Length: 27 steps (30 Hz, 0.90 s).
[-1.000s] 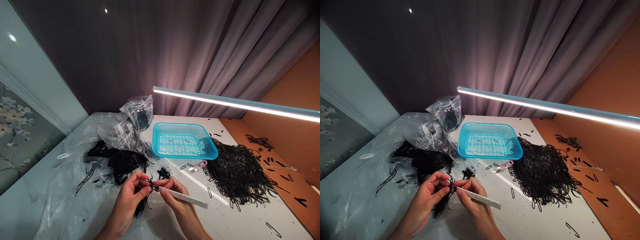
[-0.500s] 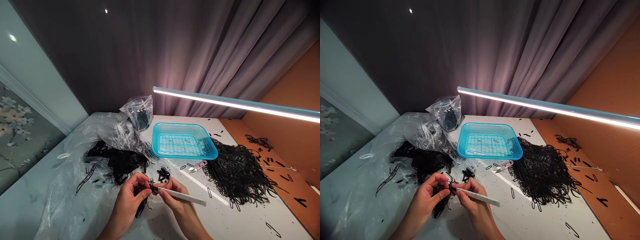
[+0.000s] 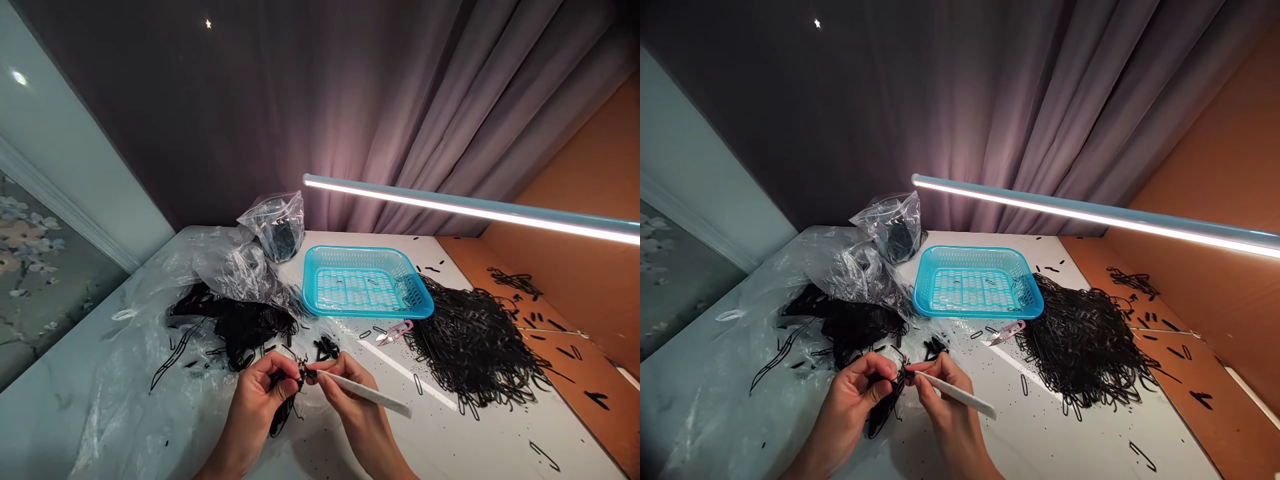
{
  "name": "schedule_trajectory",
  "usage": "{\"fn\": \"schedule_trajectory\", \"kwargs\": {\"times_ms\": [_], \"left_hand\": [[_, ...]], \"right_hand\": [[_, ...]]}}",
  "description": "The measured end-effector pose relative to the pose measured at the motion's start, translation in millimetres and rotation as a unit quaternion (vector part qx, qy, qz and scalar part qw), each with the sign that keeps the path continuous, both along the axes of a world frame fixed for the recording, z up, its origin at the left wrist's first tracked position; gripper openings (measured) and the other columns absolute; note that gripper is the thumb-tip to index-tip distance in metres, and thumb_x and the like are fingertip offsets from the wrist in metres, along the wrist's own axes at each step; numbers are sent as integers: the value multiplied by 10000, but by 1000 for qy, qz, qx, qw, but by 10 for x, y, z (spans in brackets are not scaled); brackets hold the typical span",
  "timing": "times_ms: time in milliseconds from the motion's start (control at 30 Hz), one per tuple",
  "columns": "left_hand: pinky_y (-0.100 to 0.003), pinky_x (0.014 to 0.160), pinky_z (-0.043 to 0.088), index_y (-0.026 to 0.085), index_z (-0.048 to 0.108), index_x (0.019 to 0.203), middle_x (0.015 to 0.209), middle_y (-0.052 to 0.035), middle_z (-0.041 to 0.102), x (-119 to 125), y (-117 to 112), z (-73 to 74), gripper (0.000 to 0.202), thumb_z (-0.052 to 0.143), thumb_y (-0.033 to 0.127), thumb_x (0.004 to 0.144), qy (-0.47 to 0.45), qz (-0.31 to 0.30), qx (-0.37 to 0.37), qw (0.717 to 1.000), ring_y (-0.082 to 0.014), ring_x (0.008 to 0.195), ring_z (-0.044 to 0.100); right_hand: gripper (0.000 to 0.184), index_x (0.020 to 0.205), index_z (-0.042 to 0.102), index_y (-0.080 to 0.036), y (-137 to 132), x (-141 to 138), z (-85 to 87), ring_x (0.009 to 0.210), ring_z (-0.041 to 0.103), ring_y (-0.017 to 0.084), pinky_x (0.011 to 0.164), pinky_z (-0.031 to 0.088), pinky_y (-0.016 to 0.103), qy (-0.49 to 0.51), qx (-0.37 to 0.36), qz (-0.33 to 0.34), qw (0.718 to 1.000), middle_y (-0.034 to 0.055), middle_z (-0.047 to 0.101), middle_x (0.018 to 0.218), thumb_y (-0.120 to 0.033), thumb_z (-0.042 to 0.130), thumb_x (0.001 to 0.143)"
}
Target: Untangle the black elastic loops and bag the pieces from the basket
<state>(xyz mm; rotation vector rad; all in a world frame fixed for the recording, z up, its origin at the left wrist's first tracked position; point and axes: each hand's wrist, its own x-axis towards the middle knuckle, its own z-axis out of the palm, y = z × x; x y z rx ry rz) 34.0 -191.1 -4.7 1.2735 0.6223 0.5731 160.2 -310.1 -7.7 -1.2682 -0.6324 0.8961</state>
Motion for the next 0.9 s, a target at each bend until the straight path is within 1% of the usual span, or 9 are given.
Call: {"fn": "schedule_trajectory", "kwargs": {"times_ms": [133,200,333,433,567,667,767,833,900], "left_hand": [[-198,643,406,189,714,856,814,-13,623,-24,16,50,147,792,279,770,12,-67,-107,992,-125,742,533],[-209,677,423,196,732,956,908,-35,646,-34,19,76,208,790,279,774,38,-76,-136,987,-140,802,553],[-265,835,444,209,749,959,978,-46,690,-42,14,105,203,784,281,773,86,-27,-72,993,-190,936,579],[-259,808,443,215,751,884,901,-24,696,-28,4,126,140,785,276,763,102,-6,-11,995,-183,886,579],[-230,752,431,199,727,767,775,0,656,7,-27,154,78,778,258,764,86,-7,-15,996,-150,795,552],[-215,743,432,195,720,790,787,5,639,29,-42,136,62,768,206,752,49,5,-116,992,-136,795,551],[-200,678,425,204,713,868,817,10,627,48,-16,101,138,774,206,744,18,45,-208,977,-116,758,545],[-204,709,432,212,709,960,860,3,633,53,13,97,213,779,233,761,15,57,-211,976,-119,793,561],[-223,738,438,223,689,1066,866,-3,631,46,32,115,268,743,289,811,28,35,-190,981,-131,812,567]], "right_hand": [[246,766,543,-201,13,-32,-17,870,622,228,766,440,325,4,5,1,1000,76,717,980,-382,654,891],[246,755,538,-201,20,-24,-15,848,597,217,747,430,316,8,-2,9,1000,67,698,966,-372,658,883],[178,745,548,-202,14,72,-5,936,536,212,806,409,306,21,46,-18,999,43,585,1002,-324,630,847],[128,804,554,-211,13,124,-8,799,492,182,718,399,286,11,78,-13,997,17,524,834,-322,529,863],[194,914,545,-204,51,47,-38,629,417,141,591,343,255,-102,-6,43,994,-25,472,696,-381,476,955],[182,806,503,-209,66,-92,-113,582,431,124,545,335,238,-200,-27,24,979,-30,509,662,-339,559,921],[158,732,474,-217,30,-235,-210,564,491,115,535,357,220,-321,3,-6,947,-27,565,660,-166,545,863],[168,711,480,-219,-2,-290,-250,559,527,113,530,379,210,-377,36,-13,925,-26,587,665,-101,535,817],[150,738,521,-221,-15,-288,-255,544,553,112,518,409,203,-381,41,-29,923,-24,608,668,-103,544,828]]}}
